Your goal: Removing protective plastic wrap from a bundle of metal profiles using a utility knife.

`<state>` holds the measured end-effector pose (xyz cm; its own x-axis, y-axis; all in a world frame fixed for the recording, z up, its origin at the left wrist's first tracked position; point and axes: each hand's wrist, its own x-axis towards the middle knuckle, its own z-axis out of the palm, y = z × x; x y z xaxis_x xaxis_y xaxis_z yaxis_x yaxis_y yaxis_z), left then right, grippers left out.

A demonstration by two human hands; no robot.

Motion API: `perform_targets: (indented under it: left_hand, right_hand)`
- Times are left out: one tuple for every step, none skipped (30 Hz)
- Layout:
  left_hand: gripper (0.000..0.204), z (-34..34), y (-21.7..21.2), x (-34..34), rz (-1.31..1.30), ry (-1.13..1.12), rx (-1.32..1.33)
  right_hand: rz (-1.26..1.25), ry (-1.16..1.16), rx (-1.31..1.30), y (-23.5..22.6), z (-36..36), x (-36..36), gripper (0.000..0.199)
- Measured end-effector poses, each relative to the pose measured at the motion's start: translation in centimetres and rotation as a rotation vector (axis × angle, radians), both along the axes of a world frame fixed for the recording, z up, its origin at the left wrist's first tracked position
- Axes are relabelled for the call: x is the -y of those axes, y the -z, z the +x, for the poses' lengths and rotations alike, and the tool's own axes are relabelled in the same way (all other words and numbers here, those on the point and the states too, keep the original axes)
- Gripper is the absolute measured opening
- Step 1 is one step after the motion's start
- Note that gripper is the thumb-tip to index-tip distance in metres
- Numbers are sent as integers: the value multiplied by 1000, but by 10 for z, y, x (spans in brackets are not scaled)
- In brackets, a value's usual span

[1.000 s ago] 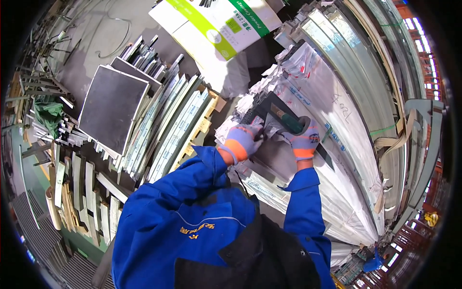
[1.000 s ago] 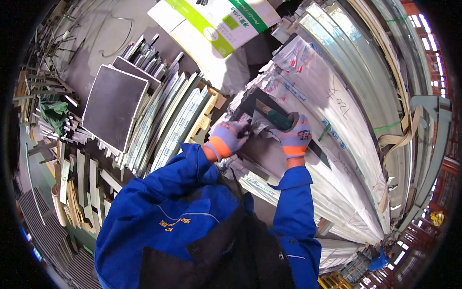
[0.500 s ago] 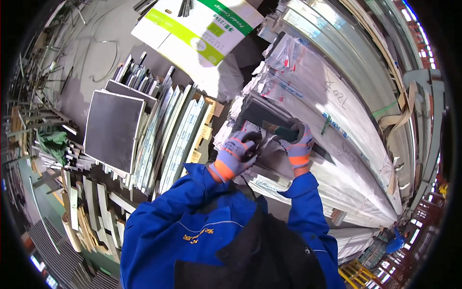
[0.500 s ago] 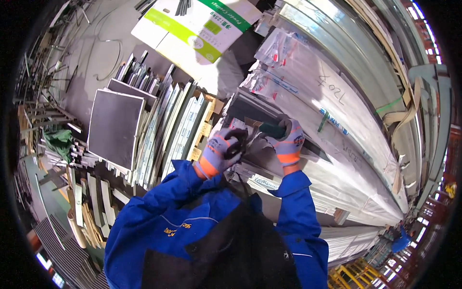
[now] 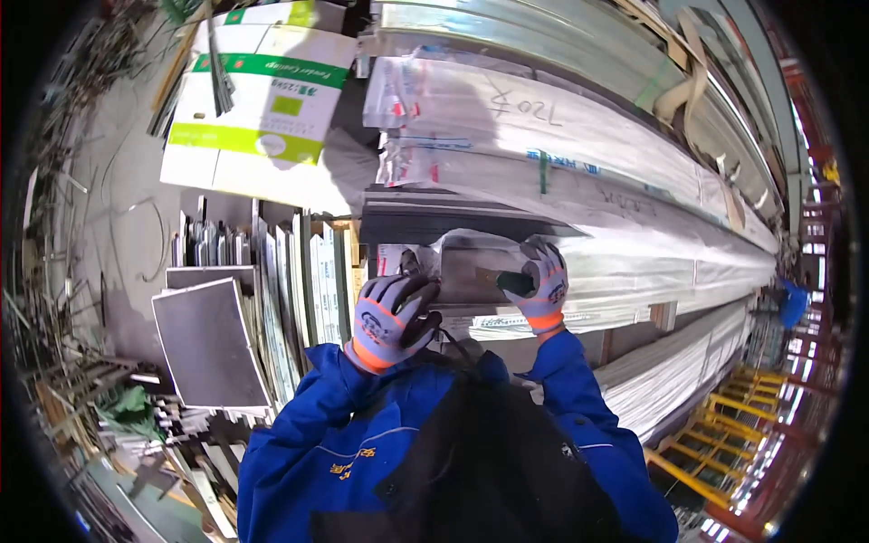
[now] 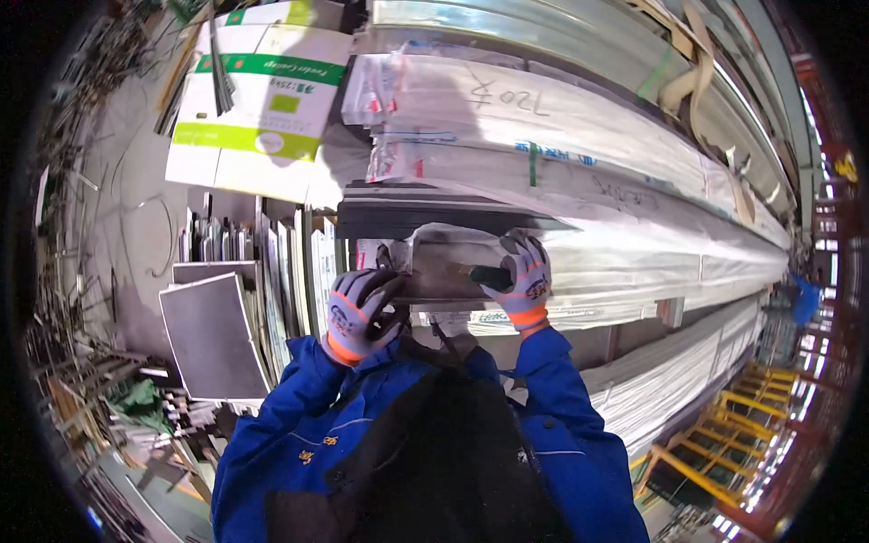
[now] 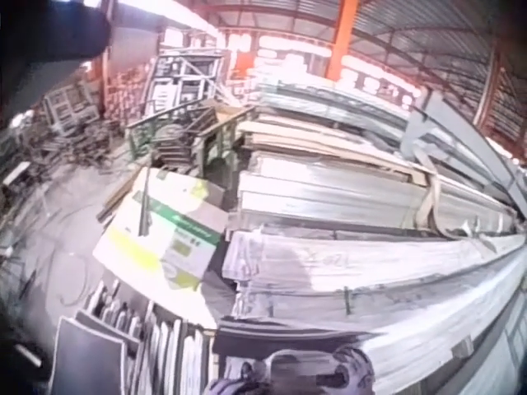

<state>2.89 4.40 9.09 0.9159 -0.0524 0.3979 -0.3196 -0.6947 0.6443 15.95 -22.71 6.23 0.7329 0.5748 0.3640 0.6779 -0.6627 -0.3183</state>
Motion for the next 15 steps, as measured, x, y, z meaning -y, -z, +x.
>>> perform_targets:
  left_hand:
    - [50, 5, -5, 3, 10, -12, 55]
    - [50, 10, -10, 7, 18, -24, 110]
    - [48, 13, -14, 11, 17, -13, 107]
    - [48, 19, -17, 18, 12, 7, 110]
    - [44, 25, -21, 29, 20, 5, 129]
    - [39, 32, -24, 38, 31, 1, 148]
    - [37, 40, -22, 50, 31, 6, 148]
    - [35, 48, -25, 61, 45, 20, 133]
    - [36, 58, -26, 74, 62, 47, 115]
    - [37, 70, -27, 86, 81, 71, 98]
    - [39, 81, -25, 101, 106, 78, 77]
    - [41, 94, -18, 119, 129, 94, 62]
    - [47, 103, -8, 135, 186, 93, 25]
    - [47, 111, 1, 150, 193, 100, 31]
    - [51, 117, 10, 164, 243, 104, -49]
  right_hand:
    - [0, 57, -11, 7, -4, 17, 47]
    - [0, 114, -21, 14, -9, 31, 47]
    - [12, 203, -85, 16, -15, 40, 46]
    - [10, 224, -81, 16, -24, 49, 46]
    - [166, 418, -253, 15, -35, 58, 44]
    - [332, 607, -424, 16, -42, 64, 41]
    - [418, 559, -434, 17, -43, 73, 36]
    - [425, 576, -427, 18, -45, 80, 36]
    - [398, 580, -424, 12, -47, 84, 33]
    - [373, 579, -420, 6, -47, 86, 30]
    - [279, 585, -368, 1, -47, 90, 28]
    - [287, 606, -358, 6, -48, 98, 28]
    - [440, 627, -368, 12, -48, 105, 27]
    - [594, 643, -377, 17, -47, 113, 26]
    - [657, 540, -371, 16, -45, 118, 20]
